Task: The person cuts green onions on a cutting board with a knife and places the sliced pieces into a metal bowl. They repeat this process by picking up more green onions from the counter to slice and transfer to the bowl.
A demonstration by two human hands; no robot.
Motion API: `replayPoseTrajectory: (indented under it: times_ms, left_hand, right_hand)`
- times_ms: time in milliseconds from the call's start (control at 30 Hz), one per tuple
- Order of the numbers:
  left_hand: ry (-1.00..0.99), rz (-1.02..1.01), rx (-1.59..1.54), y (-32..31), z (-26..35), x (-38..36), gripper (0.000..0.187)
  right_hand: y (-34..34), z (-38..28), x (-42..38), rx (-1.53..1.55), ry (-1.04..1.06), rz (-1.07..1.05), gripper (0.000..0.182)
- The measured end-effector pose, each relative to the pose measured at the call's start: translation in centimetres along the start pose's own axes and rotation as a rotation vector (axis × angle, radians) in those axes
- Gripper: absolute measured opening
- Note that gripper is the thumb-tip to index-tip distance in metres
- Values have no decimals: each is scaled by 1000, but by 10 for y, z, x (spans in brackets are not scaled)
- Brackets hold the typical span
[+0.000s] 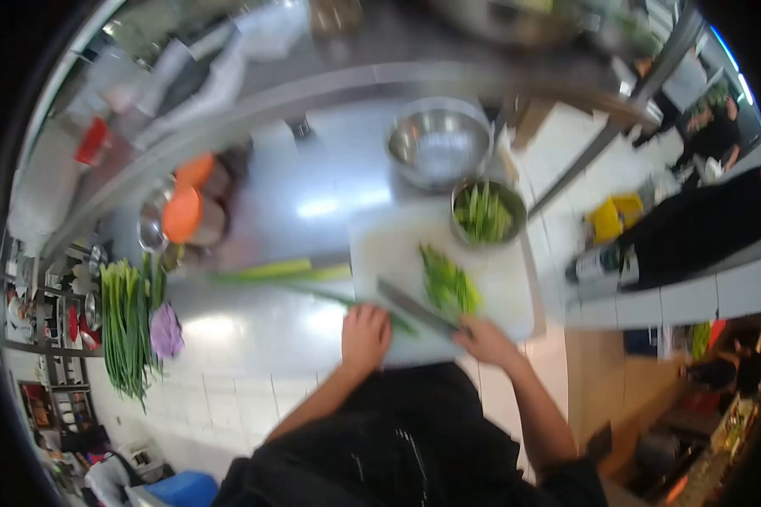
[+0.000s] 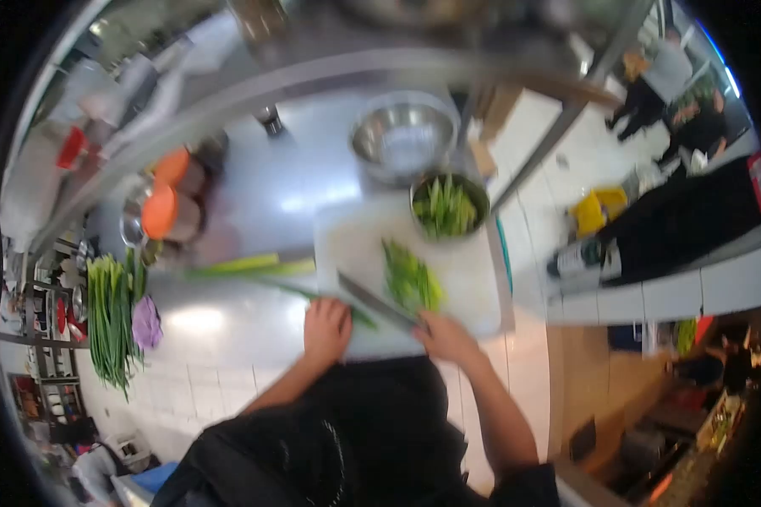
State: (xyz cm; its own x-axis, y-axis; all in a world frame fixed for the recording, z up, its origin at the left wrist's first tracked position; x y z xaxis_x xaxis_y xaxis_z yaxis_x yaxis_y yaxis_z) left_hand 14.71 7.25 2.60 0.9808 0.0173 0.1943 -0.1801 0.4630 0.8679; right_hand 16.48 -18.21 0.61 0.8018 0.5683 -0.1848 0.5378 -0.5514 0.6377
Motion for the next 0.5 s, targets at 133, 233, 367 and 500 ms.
replayPoseTrajectory:
  times_ms: [133, 233, 367, 500]
  left_hand:
    - [-19, 51, -36, 11, 4, -2, 26]
    - [-23, 68, -46, 13, 4, -3, 25]
    - [-50, 94, -36, 17, 5, -4, 24]
    - [-13, 72, -97, 15, 0, -4, 25]
  right_hand:
    - [20, -1, -13, -48, -104, 146, 35]
    - [34, -48, -9, -161, -152, 187, 22]
    - [23, -89, 3, -186, -95, 169, 20]
    - [-25, -69, 7, -176, -93, 29, 21]
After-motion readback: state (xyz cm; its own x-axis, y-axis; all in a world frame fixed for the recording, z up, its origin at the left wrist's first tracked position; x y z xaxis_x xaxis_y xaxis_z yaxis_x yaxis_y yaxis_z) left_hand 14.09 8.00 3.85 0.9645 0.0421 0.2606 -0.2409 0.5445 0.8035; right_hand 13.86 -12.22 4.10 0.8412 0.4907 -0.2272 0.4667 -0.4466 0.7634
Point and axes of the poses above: each hand's wrist, its own x-axis towards the middle knuckle, its own y-axis out of the back of the hand, z = x × y, the point moved 10 cm from there along x, towards the middle knuckle, and after that the axes turned 11 degrees about y, right-handed, at the moved point
